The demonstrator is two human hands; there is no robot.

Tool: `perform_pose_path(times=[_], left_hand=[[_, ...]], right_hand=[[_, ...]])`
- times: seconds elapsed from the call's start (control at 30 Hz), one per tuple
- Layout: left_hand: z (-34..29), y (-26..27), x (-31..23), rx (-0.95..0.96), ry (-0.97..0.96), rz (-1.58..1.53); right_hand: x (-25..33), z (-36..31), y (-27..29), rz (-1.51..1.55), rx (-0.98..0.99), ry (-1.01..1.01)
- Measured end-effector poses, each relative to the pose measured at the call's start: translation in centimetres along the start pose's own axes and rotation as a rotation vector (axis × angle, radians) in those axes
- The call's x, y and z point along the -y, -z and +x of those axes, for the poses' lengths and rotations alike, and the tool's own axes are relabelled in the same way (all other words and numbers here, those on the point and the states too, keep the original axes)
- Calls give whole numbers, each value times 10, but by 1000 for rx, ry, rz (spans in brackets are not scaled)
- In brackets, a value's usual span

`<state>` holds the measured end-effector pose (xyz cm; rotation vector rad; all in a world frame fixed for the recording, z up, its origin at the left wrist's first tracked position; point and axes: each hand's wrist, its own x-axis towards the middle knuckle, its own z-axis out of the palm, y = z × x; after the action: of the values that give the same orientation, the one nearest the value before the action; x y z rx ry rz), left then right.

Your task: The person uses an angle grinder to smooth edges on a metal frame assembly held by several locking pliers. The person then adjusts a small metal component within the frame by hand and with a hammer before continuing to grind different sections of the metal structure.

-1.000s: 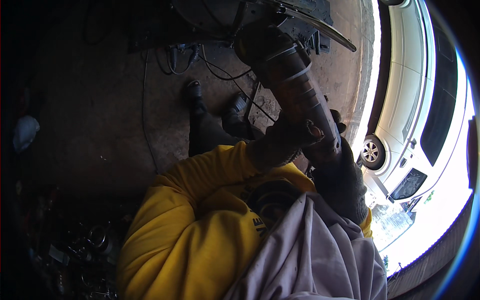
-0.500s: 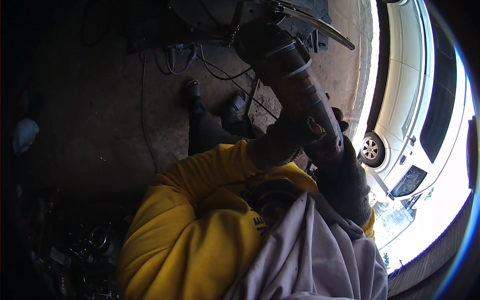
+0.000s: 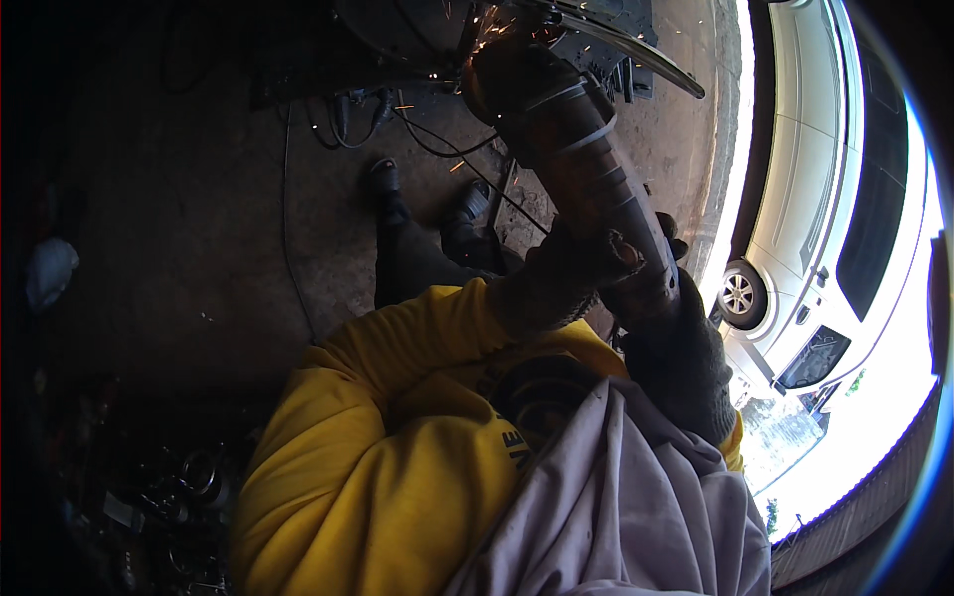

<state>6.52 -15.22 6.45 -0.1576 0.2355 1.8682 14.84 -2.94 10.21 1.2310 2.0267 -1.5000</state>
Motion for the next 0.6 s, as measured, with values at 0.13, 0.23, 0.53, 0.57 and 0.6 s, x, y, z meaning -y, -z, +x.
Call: perform_pose_path(times=[0.13, 0.23, 0.53, 0.57, 0.6], left_hand=[[0, 9, 8, -38, 34, -34], [0, 7, 12, -26, -69, -5], [-2, 6, 10, -106, -1, 130], [-2, 10, 8, -110, 38, 124], [0, 18, 7, -27, -548, 928]], right_hand=[[-25, 6, 2, -117, -26, 52], [-40, 10, 3, -182, -48, 78], [-51, 11, 2, -307, -92, 110], [-51, 11, 2, -319, -97, 112], [-51, 11, 1, -334, -101, 110]])
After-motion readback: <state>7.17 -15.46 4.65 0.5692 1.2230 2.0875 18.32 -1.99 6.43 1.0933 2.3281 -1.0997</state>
